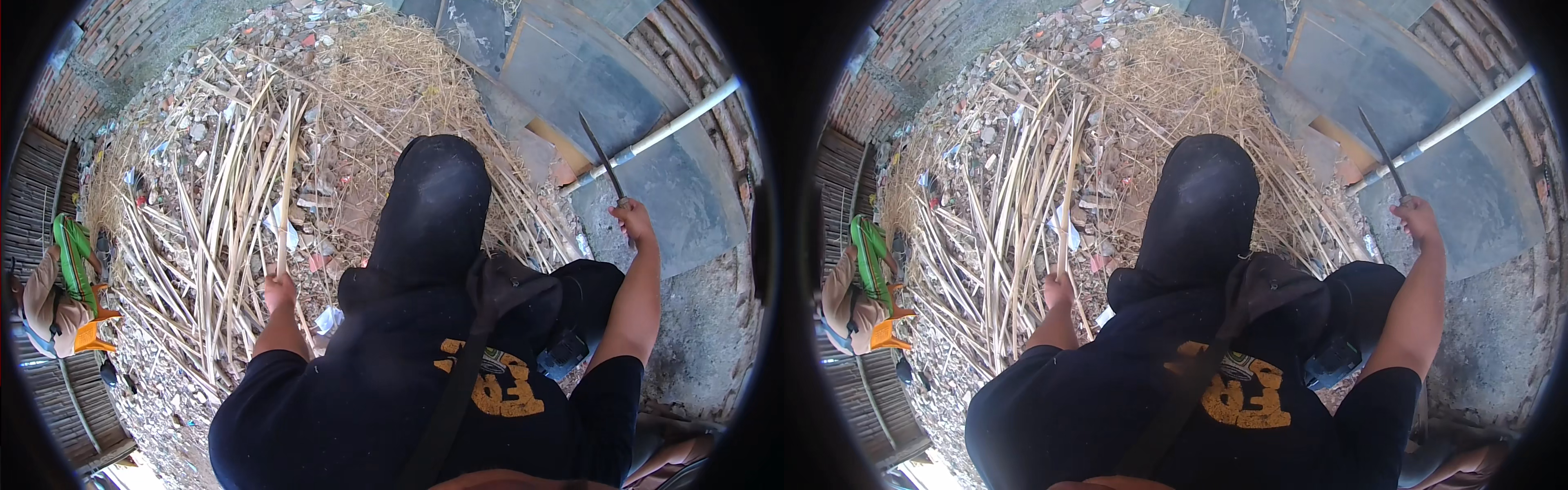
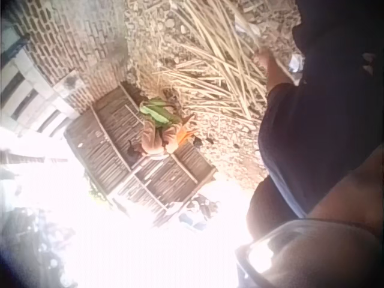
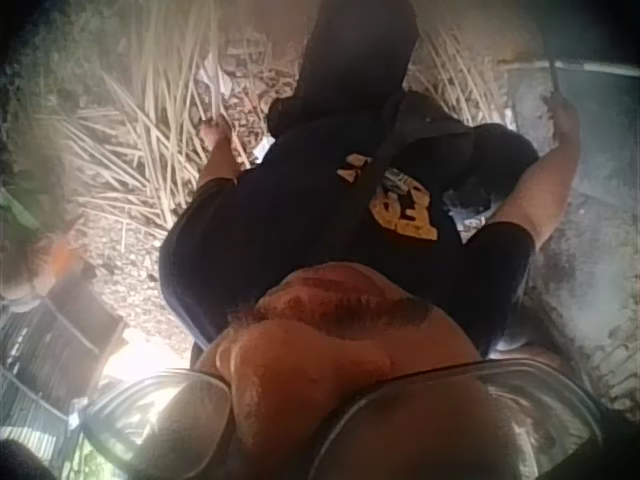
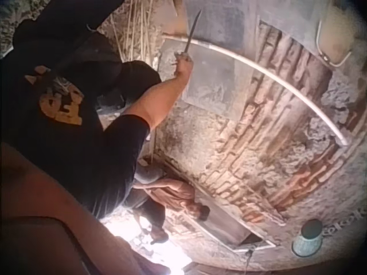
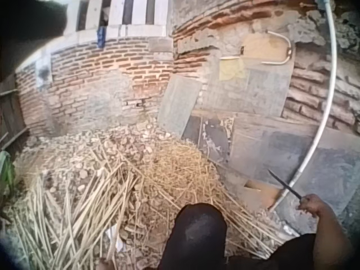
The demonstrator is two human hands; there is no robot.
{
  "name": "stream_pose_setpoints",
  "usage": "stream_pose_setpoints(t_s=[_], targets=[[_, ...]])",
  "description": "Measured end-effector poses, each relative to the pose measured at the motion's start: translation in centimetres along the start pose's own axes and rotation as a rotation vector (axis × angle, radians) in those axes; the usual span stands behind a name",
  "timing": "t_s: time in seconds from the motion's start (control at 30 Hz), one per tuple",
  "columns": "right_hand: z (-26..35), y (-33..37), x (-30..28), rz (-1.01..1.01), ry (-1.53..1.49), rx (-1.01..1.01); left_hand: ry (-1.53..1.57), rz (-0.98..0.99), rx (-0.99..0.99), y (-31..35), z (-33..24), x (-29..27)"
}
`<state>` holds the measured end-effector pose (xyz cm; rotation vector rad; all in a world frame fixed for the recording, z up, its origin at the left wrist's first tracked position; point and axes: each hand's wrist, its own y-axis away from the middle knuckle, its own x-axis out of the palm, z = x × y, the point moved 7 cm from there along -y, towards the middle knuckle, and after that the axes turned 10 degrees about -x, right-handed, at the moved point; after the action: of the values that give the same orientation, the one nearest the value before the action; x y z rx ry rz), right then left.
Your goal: The person scrapes a wooden stick using a large knife, repeatedly moving the blade along the length of the wood while holding it by hand and supporting it on their leg.
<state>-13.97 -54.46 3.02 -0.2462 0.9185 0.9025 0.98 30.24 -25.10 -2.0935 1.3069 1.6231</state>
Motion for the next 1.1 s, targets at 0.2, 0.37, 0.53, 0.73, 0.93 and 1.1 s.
stream_pose_setpoints(t_s=[0.2, 0.37, 0.53, 0.73, 0.93, 1.1], targets=[[-0.4, 0.8, -0.1, 0.002, 0.012, 0.033, -0.400, -0.106, -0.401, -0.7, 2.8, -1.0], [-0.1, 0.2, 0.2, 0.010, 0.035, 0.038, -0.511, 0.013, 0.070, 2.5, -1.4, 4.0], [0.9, 0.2, 0.5, 0.026, 0.075, 0.035, -0.300, 0.626, 0.149, 3.1, -1.7, 13.2], [0.1, -0.2, 0.7, 0.023, 0.075, 0.027, -0.403, 0.698, 0.235, 3.3, -2.7, 14.5], [-0.1, 0.0, 0.6, 0.017, 0.076, 0.056, -0.454, 0.385, -0.158, -0.9, 2.5, 10.0], [-0.9, -0.7, 0.7, 0.052, 0.092, 0.064, -0.412, 0.202, -0.293, -0.3, 5.6, 5.8]])
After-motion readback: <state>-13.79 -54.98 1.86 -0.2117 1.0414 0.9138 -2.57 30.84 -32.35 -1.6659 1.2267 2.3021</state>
